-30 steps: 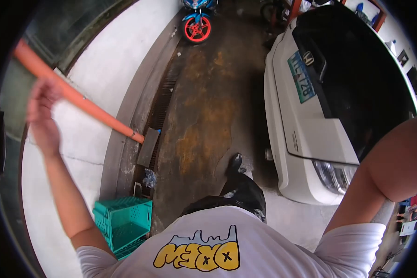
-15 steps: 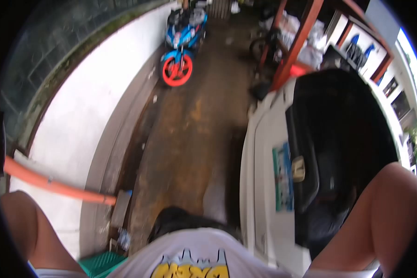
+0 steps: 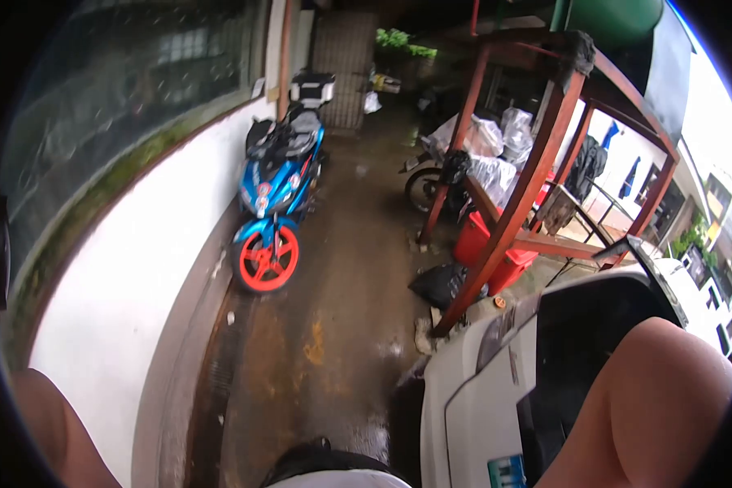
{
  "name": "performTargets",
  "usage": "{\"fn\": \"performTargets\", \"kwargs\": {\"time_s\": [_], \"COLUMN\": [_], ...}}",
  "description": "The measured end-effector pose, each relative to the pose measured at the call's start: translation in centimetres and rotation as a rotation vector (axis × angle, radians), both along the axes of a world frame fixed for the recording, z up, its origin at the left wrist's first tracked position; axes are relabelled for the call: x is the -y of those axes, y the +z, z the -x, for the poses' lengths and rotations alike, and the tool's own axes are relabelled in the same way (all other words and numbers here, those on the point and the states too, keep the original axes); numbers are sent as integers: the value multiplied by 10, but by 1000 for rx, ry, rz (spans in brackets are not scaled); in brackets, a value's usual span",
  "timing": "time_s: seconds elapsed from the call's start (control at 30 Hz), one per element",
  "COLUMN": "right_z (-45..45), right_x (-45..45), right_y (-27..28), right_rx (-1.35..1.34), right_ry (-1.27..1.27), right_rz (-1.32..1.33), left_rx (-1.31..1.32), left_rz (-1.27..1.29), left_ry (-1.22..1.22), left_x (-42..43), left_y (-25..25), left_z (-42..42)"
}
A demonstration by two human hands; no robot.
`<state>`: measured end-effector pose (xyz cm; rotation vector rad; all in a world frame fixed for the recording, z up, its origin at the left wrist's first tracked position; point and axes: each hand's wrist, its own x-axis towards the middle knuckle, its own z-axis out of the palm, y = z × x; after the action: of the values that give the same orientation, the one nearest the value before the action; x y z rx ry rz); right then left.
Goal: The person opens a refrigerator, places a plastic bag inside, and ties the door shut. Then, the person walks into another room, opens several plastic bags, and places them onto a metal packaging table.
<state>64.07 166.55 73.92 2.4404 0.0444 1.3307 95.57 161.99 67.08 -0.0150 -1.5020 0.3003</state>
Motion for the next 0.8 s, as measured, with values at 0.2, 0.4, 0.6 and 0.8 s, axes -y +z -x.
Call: {"fn": "performTargets", "kwargs": {"time_s": [0.2, 0.4, 0.6, 0.8], "right_z": [43, 113, 196, 234], "right_x": [151, 317, 499, 692], "right_y": [6, -36, -33, -4], "right_rx": [58, 87, 117, 77], "right_ry": [-125, -182, -209, -154], "right_rz": [-9, -5, -25, -64], "left_rx": [41, 63, 87, 37], "left_rz": [21, 52, 28, -20], "left_ry": [-150, -208, -194, -135], "left_x": [190, 372, 559, 728], "left_y": [24, -2, 7, 27], "left_z": [47, 121, 205, 242]}}
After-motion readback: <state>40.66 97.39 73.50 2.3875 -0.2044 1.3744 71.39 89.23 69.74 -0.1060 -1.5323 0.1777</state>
